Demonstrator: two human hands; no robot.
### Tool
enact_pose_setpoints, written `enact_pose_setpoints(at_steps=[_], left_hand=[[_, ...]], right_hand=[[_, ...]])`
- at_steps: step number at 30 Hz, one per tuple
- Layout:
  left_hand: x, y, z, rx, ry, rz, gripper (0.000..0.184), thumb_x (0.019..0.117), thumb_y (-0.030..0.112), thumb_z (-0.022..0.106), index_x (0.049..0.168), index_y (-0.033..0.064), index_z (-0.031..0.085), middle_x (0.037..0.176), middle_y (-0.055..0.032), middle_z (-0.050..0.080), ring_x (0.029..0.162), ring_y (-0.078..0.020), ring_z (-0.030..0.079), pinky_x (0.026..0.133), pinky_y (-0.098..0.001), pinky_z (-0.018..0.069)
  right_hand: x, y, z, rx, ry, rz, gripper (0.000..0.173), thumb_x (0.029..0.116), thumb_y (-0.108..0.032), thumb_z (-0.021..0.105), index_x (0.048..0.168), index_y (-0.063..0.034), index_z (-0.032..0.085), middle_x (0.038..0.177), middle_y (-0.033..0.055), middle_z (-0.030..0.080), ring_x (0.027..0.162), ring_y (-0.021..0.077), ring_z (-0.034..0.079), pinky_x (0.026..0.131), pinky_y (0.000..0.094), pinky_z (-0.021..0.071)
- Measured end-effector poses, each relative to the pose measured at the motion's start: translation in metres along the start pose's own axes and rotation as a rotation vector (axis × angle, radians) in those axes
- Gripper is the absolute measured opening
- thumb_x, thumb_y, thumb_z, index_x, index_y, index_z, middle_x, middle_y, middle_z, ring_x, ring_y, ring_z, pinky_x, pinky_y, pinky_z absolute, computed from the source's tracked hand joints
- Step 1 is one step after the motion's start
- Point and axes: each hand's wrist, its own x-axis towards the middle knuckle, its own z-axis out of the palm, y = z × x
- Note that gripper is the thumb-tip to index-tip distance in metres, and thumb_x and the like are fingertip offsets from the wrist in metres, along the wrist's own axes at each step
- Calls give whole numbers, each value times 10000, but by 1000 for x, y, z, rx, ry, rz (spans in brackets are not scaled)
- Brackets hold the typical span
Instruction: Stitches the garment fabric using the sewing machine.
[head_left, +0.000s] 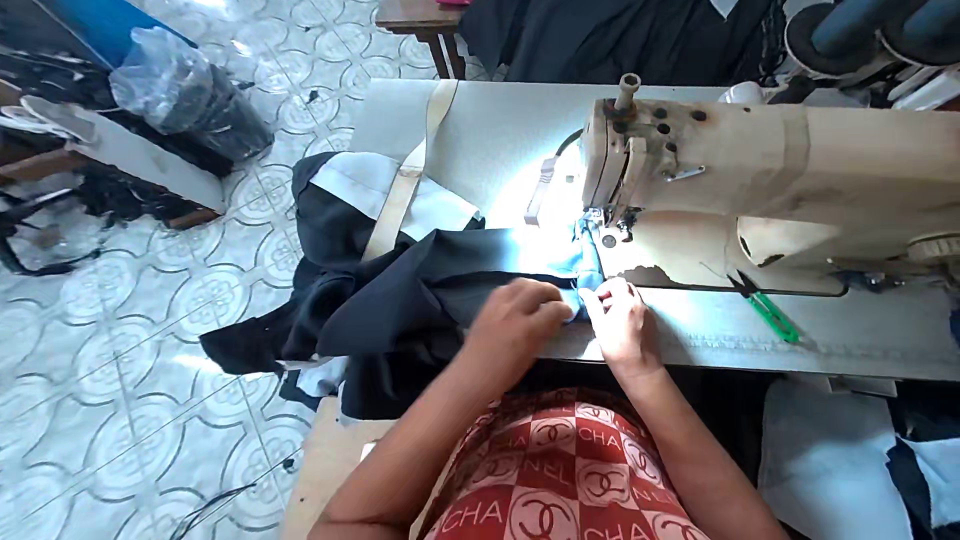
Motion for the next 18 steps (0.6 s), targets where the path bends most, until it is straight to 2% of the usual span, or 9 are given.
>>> enact_pose_setpoints(at_steps=[3, 6, 9, 11, 12, 14, 16, 17, 18], left_hand=[[11, -11, 56, 0, -58, 16, 236, 1037, 179, 566, 1126, 82, 762, 1148, -88, 737, 1112, -250, 698, 970, -418, 562], [13, -22, 66, 18, -38, 25, 331, 1028, 305, 586, 1185, 61, 746, 1221, -91, 727, 1168, -252, 684, 988, -436, 554], [12, -22, 62, 55, -102, 25, 619, 901, 590, 665, 1293, 113, 705, 1326, -60, 687, 1219, -271, 650, 883, -523, 564], [15, -20, 62, 90, -130, 13, 763, 796, 645, 738, 1377, 158, 650, 1360, -48, 662, 1227, -296, 626, 826, -563, 539], [17, -20, 62, 103, -139, 7, 786, 773, 637, 763, 1396, 175, 634, 1366, -46, 656, 1229, -299, 617, 833, -570, 524], [27, -19, 64, 104, -105, 12, 697, 762, 565, 812, 1322, 169, 690, 1294, -72, 687, 1181, -304, 642, 833, -575, 514], [39, -19, 70, 131, -26, 29, 499, 799, 478, 816, 1176, 156, 755, 1158, -81, 720, 1089, -303, 673, 806, -561, 518], [44, -20, 73, 155, 0, 33, 359, 844, 383, 802, 1115, 150, 764, 1107, -82, 726, 1064, -307, 680, 819, -567, 515], [49, -21, 77, 174, 27, 36, 199, 880, 220, 770, 1062, 138, 770, 1063, -87, 729, 1041, -314, 683, 839, -575, 500]], right_hand=[[2, -8, -3, -29, -96, 88, 338, 982, -306, 677, 1057, 24, 693, 1004, 204, 702, 885, 328, 709, 813, 491, 577], [4, -9, -2, -68, -109, 82, 300, 998, -279, 652, 1055, 11, 698, 995, 198, 714, 909, 336, 719, 816, 505, 575], [6, 0, -4, 5, -35, 31, 233, 998, -216, 630, 1005, 5, 704, 893, 178, 721, 834, 337, 722, 761, 524, 577], [11, 10, -8, 190, -35, 59, 227, 1000, -195, 627, 1014, 23, 691, 845, 149, 695, 745, 256, 687, 720, 460, 579], [15, 13, -12, 307, -62, 110, 227, 1008, -187, 626, 1024, 34, 677, 823, 125, 682, 686, 195, 676, 683, 395, 594], [24, 13, -21, 589, -158, 292, 192, 1032, -153, 613, 1022, 37, 635, 767, 64, 642, 593, 98, 642, 607, 270, 595], [29, 11, -26, 827, -224, 459, 156, 1050, -135, 584, 1001, 11, 606, 697, 27, 605, 531, 78, 607, 560, 237, 581], [30, 11, -28, 911, -247, 504, 149, 1059, -134, 567, 997, -2, 601, 680, 14, 592, 520, 72, 592, 551, 231, 574], [30, 11, -30, 975, -266, 530, 147, 1067, -133, 546, 1003, -11, 597, 674, 7, 584, 517, 70, 584, 546, 226, 571]])
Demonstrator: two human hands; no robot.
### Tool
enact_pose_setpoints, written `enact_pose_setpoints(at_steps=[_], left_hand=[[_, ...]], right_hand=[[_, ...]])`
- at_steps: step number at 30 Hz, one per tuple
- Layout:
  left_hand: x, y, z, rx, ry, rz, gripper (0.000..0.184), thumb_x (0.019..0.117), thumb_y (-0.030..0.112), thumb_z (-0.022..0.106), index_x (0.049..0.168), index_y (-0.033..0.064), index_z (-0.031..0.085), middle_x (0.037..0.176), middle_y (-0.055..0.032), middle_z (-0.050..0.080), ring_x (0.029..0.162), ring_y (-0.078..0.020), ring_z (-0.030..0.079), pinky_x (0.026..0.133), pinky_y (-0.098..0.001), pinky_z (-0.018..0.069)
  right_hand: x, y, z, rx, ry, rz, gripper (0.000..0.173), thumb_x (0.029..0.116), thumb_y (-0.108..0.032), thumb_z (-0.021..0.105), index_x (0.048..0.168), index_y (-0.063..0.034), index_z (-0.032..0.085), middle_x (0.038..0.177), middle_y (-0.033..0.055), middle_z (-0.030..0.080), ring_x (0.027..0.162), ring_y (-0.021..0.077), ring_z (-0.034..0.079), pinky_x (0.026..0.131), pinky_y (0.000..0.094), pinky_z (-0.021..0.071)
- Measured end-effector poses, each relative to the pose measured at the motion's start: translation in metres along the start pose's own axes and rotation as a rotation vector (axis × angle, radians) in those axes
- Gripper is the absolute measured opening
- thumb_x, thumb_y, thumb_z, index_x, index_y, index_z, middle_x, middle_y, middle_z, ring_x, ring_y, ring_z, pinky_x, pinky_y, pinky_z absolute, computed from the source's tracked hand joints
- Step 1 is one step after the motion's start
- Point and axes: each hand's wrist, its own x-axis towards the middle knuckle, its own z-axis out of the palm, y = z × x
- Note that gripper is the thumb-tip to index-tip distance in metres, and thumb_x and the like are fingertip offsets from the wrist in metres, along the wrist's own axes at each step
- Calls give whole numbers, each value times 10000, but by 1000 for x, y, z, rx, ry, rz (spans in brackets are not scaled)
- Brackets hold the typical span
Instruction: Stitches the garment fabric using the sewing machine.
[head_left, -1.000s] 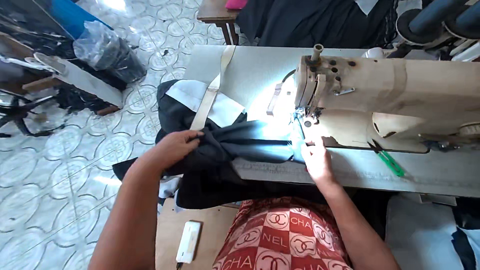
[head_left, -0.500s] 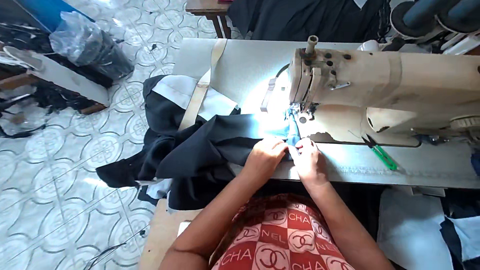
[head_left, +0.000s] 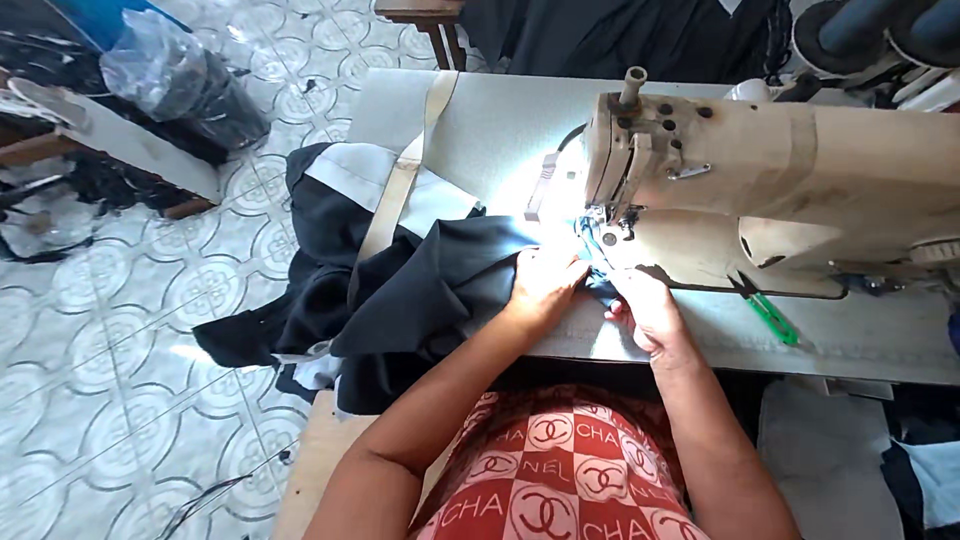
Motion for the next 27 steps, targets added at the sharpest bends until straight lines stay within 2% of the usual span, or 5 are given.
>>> enact_pose_setpoints(at_steps=[2, 8, 21, 25, 27], left_hand=[[6, 0, 2, 52, 12, 3, 157, 894, 43, 694, 1005, 131, 763, 1027, -86, 723, 1049, -317, 673, 935, -590, 460], [-4, -4, -20, 140, -45, 82, 223, 918, -9, 657, 1008, 153, 782, 996, -71, 737, 1035, -317, 689, 1063, -711, 347], [-13, -28, -10, 8, -8, 290, 319, 965, 59, 632, 1112, 295, 788, 1024, -34, 733, 1115, -281, 664, 1097, -732, 284], [-11, -25, -10, 19, -6, 235, 274, 956, 48, 640, 1059, 251, 794, 990, -49, 722, 1054, -295, 669, 1087, -709, 314], [-10, -20, -8, 61, 16, 154, 264, 966, 65, 629, 1112, 220, 785, 1006, -67, 727, 1024, -302, 682, 1061, -688, 363]], right_hand=[[0, -1, -1, 62, -22, 32, 158, 1079, -137, 520, 1009, -15, 592, 660, 4, 578, 504, 65, 575, 534, 220, 564], [-1, 0, -1, -83, 2, 78, 133, 1038, -123, 605, 963, -13, 599, 654, 6, 576, 495, 59, 576, 520, 208, 556], [1, 5, 4, -154, 63, 35, 151, 1028, -129, 627, 965, 5, 597, 633, 16, 597, 458, 64, 570, 496, 215, 553], [0, 6, 5, -151, 73, 16, 161, 1028, -127, 627, 947, 7, 591, 624, 16, 592, 445, 59, 561, 484, 211, 547], [0, 6, 5, -167, 74, 24, 161, 1022, -130, 637, 951, 7, 591, 628, 22, 592, 445, 63, 565, 486, 214, 552]])
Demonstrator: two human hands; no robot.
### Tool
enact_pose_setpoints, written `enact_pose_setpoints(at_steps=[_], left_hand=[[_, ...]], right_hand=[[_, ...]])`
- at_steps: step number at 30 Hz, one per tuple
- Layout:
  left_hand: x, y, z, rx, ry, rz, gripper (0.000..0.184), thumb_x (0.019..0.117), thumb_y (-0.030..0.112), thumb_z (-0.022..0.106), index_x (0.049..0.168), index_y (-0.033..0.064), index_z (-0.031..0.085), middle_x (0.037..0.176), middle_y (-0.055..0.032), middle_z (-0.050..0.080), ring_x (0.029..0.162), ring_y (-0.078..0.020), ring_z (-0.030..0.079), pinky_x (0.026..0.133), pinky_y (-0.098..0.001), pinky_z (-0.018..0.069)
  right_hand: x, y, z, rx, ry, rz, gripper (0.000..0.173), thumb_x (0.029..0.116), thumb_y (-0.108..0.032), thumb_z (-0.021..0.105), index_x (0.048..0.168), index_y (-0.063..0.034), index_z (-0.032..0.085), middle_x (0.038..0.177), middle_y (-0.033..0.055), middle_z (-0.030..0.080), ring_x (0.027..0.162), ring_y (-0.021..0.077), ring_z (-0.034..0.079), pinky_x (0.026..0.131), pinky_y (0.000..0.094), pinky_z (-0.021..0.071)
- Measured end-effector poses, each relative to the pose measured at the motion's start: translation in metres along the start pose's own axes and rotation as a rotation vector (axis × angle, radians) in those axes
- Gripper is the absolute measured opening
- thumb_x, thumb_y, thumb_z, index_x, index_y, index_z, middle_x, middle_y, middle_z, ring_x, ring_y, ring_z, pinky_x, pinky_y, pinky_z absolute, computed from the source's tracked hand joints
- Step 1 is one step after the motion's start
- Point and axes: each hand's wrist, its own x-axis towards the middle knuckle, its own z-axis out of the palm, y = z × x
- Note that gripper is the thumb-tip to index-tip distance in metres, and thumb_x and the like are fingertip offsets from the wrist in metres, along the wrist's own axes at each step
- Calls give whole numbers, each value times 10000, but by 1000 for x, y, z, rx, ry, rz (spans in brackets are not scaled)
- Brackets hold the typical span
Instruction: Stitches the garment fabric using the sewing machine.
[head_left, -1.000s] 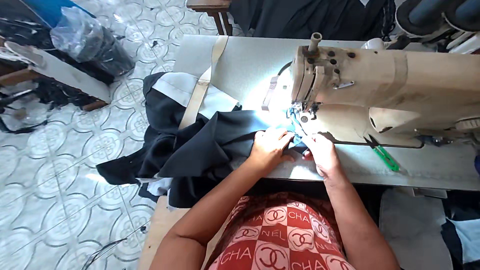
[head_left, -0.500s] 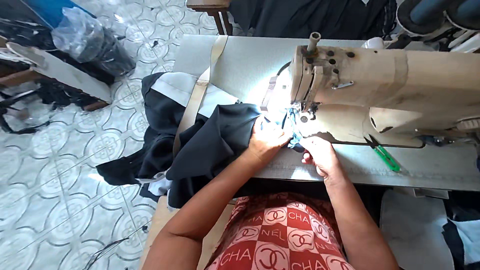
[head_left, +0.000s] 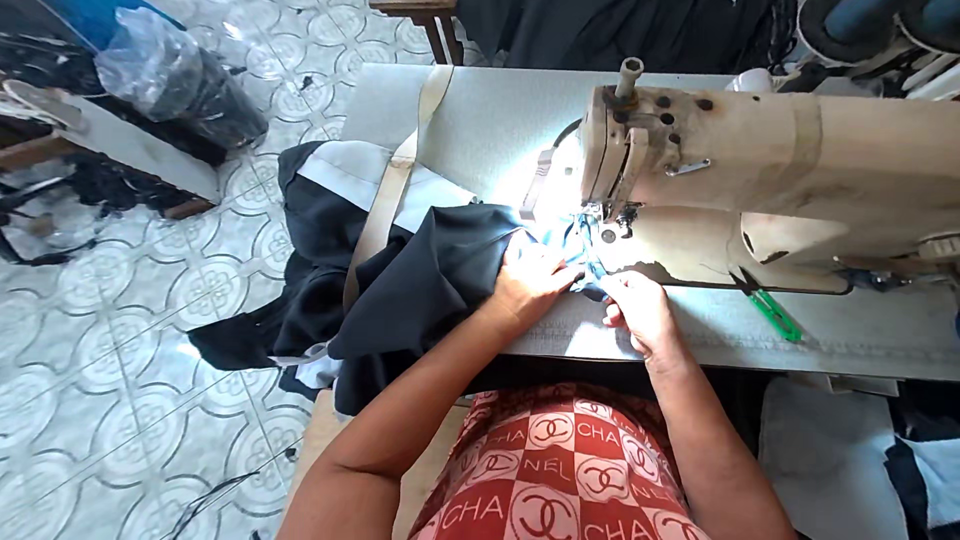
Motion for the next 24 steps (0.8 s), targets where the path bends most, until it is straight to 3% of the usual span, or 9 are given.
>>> enact_pose_setpoints(at_steps=[2, 5, 8, 12, 15, 18, 20, 24], left_hand=[[2, 1, 2, 33, -19, -40, 287, 967, 81, 625, 1180, 208, 769, 1033, -77, 730, 1010, -302, 688, 1062, -670, 374], [5, 0, 1, 29, -59, -26, 310, 949, 65, 632, 1186, 211, 769, 1004, -79, 714, 988, -299, 678, 1050, -675, 367], [-3, -4, 3, 36, 12, 32, 318, 961, 67, 625, 1184, 244, 766, 1008, -51, 725, 1008, -269, 684, 1064, -647, 368], [-7, -2, 7, -15, 55, 22, 324, 945, 42, 636, 1129, 262, 787, 1053, -56, 743, 1061, -285, 689, 1066, -687, 351], [1, 8, 3, 16, -16, -59, 364, 930, 6, 632, 1147, 257, 780, 1013, -82, 718, 1029, -307, 678, 1054, -710, 339], [2, 10, 3, 30, -19, -44, 343, 937, 20, 633, 1142, 252, 781, 1005, -80, 715, 1018, -302, 675, 1053, -701, 338], [-3, 6, 7, 12, 24, -17, 334, 947, 40, 634, 1159, 254, 778, 1038, -73, 728, 1053, -296, 679, 1066, -695, 339], [-8, 7, 10, 0, 45, -28, 307, 945, 63, 647, 1130, 262, 790, 1051, -51, 736, 1086, -279, 678, 1087, -679, 333]], right_hand=[[0, 2, 1, -40, 9, -26, 154, 1011, -112, 651, 940, 13, 596, 617, 24, 595, 441, 67, 569, 482, 218, 551], [0, 9, 3, -117, 17, -119, 115, 972, -55, 681, 939, 24, 604, 626, 37, 599, 452, 84, 579, 487, 241, 559], [-2, 10, 6, -192, 33, -179, 169, 930, -30, 716, 1035, 38, 604, 663, 53, 607, 464, 93, 592, 493, 249, 567], [-3, 13, 9, -252, 35, -225, 309, 937, -63, 721, 1211, 32, 613, 737, 70, 620, 491, 84, 592, 499, 245, 561], [-3, 19, 13, -314, 70, -323, 330, 917, -40, 699, 1236, 23, 638, 725, 69, 611, 508, 87, 588, 509, 256, 558], [-8, 23, 16, -578, 169, -480, 316, 918, -99, 665, 1225, -38, 705, 713, 71, 644, 592, 158, 595, 597, 346, 534], [-14, 17, 19, -717, 201, -520, 310, 925, -93, 659, 1226, -51, 721, 819, 123, 701, 688, 241, 656, 668, 430, 560], [-18, 10, 28, -800, 190, -492, 294, 940, -79, 656, 1225, -60, 724, 1060, 174, 738, 893, 314, 730, 798, 500, 588]])
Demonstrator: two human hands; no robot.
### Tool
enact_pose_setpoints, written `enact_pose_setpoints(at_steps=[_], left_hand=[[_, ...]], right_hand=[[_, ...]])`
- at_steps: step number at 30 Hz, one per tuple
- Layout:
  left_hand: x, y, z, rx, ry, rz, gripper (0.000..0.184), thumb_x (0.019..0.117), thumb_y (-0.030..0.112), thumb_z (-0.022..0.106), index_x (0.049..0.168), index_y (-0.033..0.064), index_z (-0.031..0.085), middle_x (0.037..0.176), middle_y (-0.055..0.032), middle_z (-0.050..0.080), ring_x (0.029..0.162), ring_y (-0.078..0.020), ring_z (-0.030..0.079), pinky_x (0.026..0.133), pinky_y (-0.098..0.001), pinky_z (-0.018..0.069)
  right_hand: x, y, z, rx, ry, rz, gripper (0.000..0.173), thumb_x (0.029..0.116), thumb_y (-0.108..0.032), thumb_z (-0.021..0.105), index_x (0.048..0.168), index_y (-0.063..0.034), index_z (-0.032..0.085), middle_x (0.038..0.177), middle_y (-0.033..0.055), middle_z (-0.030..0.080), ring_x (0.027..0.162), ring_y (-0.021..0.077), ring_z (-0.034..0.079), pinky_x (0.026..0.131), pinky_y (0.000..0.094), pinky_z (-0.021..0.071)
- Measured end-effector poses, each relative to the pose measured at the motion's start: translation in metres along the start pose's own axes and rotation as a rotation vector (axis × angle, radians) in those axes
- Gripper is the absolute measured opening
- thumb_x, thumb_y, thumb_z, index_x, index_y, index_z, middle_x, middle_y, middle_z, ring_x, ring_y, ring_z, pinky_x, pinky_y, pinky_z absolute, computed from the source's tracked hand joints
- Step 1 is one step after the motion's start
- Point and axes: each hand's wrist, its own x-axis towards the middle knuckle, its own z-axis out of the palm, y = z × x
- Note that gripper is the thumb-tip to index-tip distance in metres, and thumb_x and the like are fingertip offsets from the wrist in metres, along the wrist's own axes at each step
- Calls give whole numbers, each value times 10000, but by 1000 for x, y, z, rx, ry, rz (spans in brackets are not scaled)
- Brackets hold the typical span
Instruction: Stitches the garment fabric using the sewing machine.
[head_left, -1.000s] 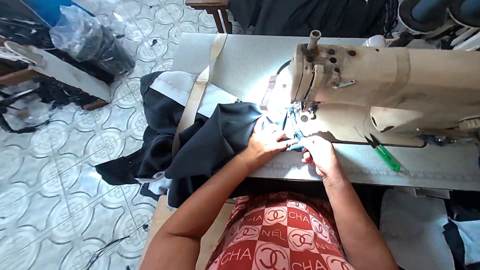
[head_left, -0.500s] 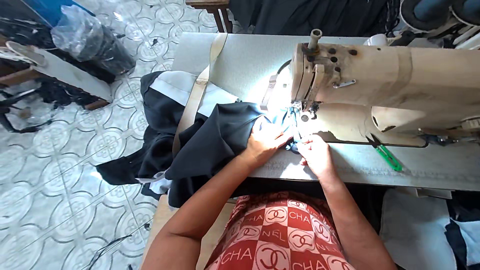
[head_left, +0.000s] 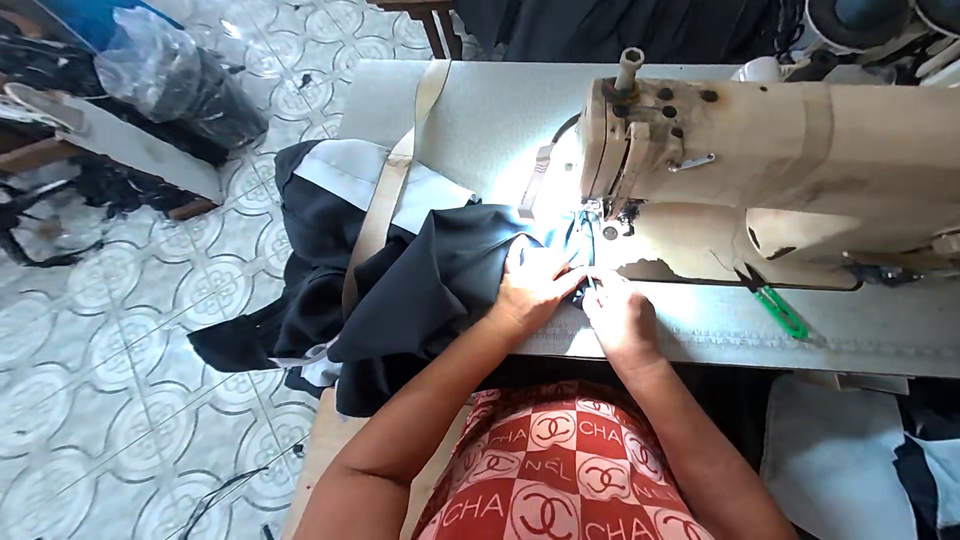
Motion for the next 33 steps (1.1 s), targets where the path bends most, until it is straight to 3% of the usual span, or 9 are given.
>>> enact_pose_setpoints(at_steps=[7, 11, 15, 19, 22, 24, 28, 31, 33], left_hand=[[-3, 2, 1, -2, 6, -4, 294, 947, 55, 642, 1116, 239, 796, 1218, -39, 730, 1163, -260, 669, 1105, -677, 312], [-4, 4, 2, 65, 44, 4, 248, 960, 79, 634, 1095, 207, 798, 1118, -25, 756, 1077, -252, 702, 1074, -643, 382], [-6, 5, 0, 50, 56, -10, 246, 973, 72, 625, 1120, 190, 783, 1038, -37, 756, 1044, -252, 704, 1084, -619, 391], [-8, 2, -1, -10, 51, -2, 282, 972, 66, 623, 1147, 220, 780, 1063, -18, 761, 1076, -238, 699, 1088, -632, 381], [-7, 2, -2, -4, 34, -1, 284, 953, 55, 630, 1101, 233, 795, 1063, -9, 755, 1099, -241, 691, 1083, -663, 364], [-7, 3, -3, -3, 20, -13, 292, 952, 47, 629, 1100, 237, 794, 1065, -9, 750, 1099, -238, 687, 1087, -674, 347], [-6, 1, -4, -7, -20, -33, 345, 944, 20, 627, 1133, 261, 786, 1086, -8, 746, 1129, -238, 681, 1106, -700, 312], [-5, 0, -3, -13, -24, -30, 366, 931, 1, 632, 1129, 266, 789, 1081, -6, 744, 1121, -240, 682, 1100, -710, 305], [-5, -1, -3, -16, -18, -29, 332, 935, 15, 638, 1107, 253, 792, 1068, -13, 744, 1111, -245, 684, 1099, -708, 308]], right_hand=[[1, -12, -2, -96, -54, 4, 316, 961, -82, 626, 1264, -37, 703, 1109, 192, 732, 966, 333, 732, 843, 493, 586], [2, -13, 0, -117, -39, -19, 303, 949, -73, 635, 1237, -22, 713, 1102, 200, 734, 961, 348, 736, 822, 499, 591], [1, -14, 0, -131, -64, -26, 319, 975, -92, 606, 1266, 8, 690, 1097, 206, 732, 956, 344, 736, 832, 491, 591], [-4, -9, 8, -164, 17, -145, 265, 955, -34, 557, 1167, 51, 692, 925, 208, 724, 805, 348, 740, 717, 478, 604], [-1, -12, -2, -53, -139, 28, 356, 1022, -55, 478, 1329, 4, 648, 996, 197, 731, 798, 303, 734, 778, 459, 601], [1, -8, -5, 25, -162, 81, 377, 1032, -64, 461, 1359, -42, 647, 989, 175, 736, 763, 272, 727, 766, 443, 605], [-3, 4, 1, -107, -31, -34, 365, 988, -41, 522, 1304, -68, 701, 1047, 183, 750, 884, 343, 745, 783, 495, 599], [-6, 13, 10, -179, 100, -154, 325, 971, -25, 551, 1236, -68, 735, 1104, 200, 696, 784, 324, 731, 662, 451, 609], [-8, 18, 17, -197, 177, -242, 314, 948, -3, 566, 1196, -60, 749, 1141, 193, 689, 816, 311, 732, 674, 423, 615]])
